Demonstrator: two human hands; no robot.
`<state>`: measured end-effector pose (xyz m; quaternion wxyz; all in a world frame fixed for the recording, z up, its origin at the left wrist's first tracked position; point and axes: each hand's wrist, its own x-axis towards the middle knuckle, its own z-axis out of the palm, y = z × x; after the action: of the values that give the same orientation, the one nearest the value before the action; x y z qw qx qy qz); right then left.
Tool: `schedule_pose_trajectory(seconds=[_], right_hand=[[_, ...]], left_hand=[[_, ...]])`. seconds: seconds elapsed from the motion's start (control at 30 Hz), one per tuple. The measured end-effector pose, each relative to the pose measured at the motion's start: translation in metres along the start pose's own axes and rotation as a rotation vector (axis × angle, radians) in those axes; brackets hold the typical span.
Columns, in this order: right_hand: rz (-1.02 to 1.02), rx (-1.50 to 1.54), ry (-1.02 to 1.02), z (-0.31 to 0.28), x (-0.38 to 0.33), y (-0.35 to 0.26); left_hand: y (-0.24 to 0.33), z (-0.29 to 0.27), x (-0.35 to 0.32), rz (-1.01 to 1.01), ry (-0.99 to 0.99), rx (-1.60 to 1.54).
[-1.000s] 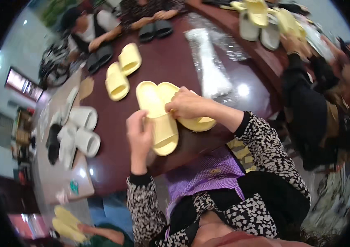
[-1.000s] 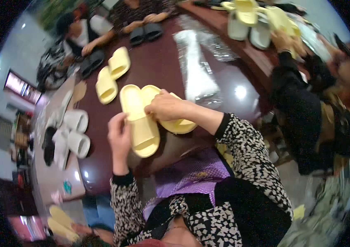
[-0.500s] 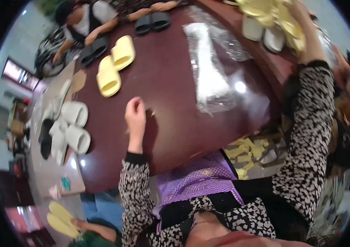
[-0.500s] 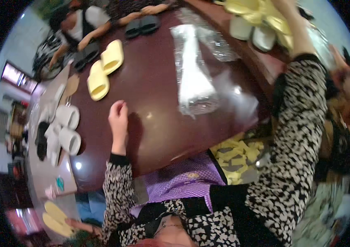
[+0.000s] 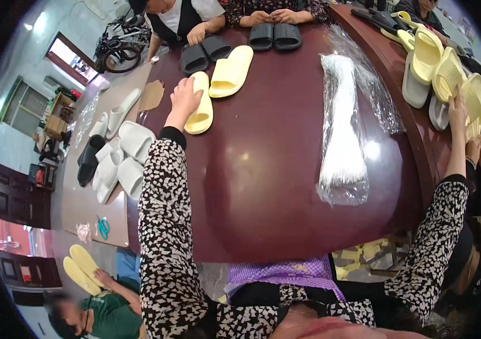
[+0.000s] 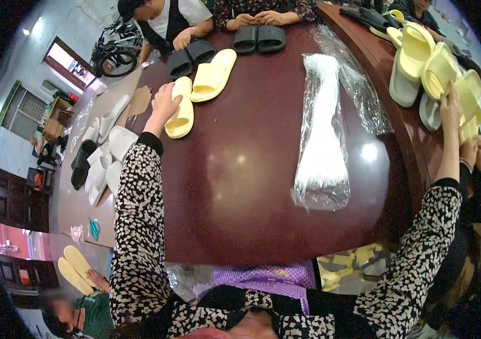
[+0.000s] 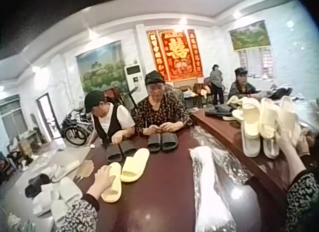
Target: The person secures pairs of slippers together by threading and fastening plastic ties through them by hand, then sets the paired slippers aside on the table.
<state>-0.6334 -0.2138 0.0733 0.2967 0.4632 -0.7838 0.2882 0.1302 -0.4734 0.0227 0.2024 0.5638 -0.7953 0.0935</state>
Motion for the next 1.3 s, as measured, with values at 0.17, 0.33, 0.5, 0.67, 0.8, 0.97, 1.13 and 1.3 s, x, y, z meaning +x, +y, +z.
schedule_pose_trajectory(seconds=[0.17, 0.33, 0.5, 0.67, 0.8, 0.97, 1.13, 1.3], right_hand=[[0.033, 0.139, 0.089, 0.012, -0.008, -0.033], [0.031, 0.232, 0.181, 0.011, -0.015, -0.070], [-0.101, 0.162, 0.168, 0.014, -0.015, -0.027], [0.051, 0.087, 0.112, 0.013, -0.031, -0.047], [0.169, 0.130, 0.105, 0.012, -0.047, -0.062], [0.159, 0.215, 0.131, -0.003, -0.065, -0.045], [0.298, 0.607, 0.089, -0.024, -0.089, -0.143], [0.196, 0.786, -0.180, -0.058, -0.141, -0.183]], left_hand=[[0.019, 0.030, 0.050, 0.059, -0.137, -0.058], [0.028, 0.067, 0.088, 0.149, -0.070, 0.050], [0.061, 0.058, 0.103, 0.124, -0.177, 0.154], [0.050, 0.022, 0.098, 0.031, -0.476, -0.081], [0.023, 0.000, 0.081, 0.141, -0.623, -0.019], [0.017, 0.000, 0.051, 0.055, -0.583, 0.049], [-0.032, 0.008, 0.034, 0.061, -0.611, -0.228], [0.045, -0.009, -0.003, -0.399, -0.924, -0.692]])
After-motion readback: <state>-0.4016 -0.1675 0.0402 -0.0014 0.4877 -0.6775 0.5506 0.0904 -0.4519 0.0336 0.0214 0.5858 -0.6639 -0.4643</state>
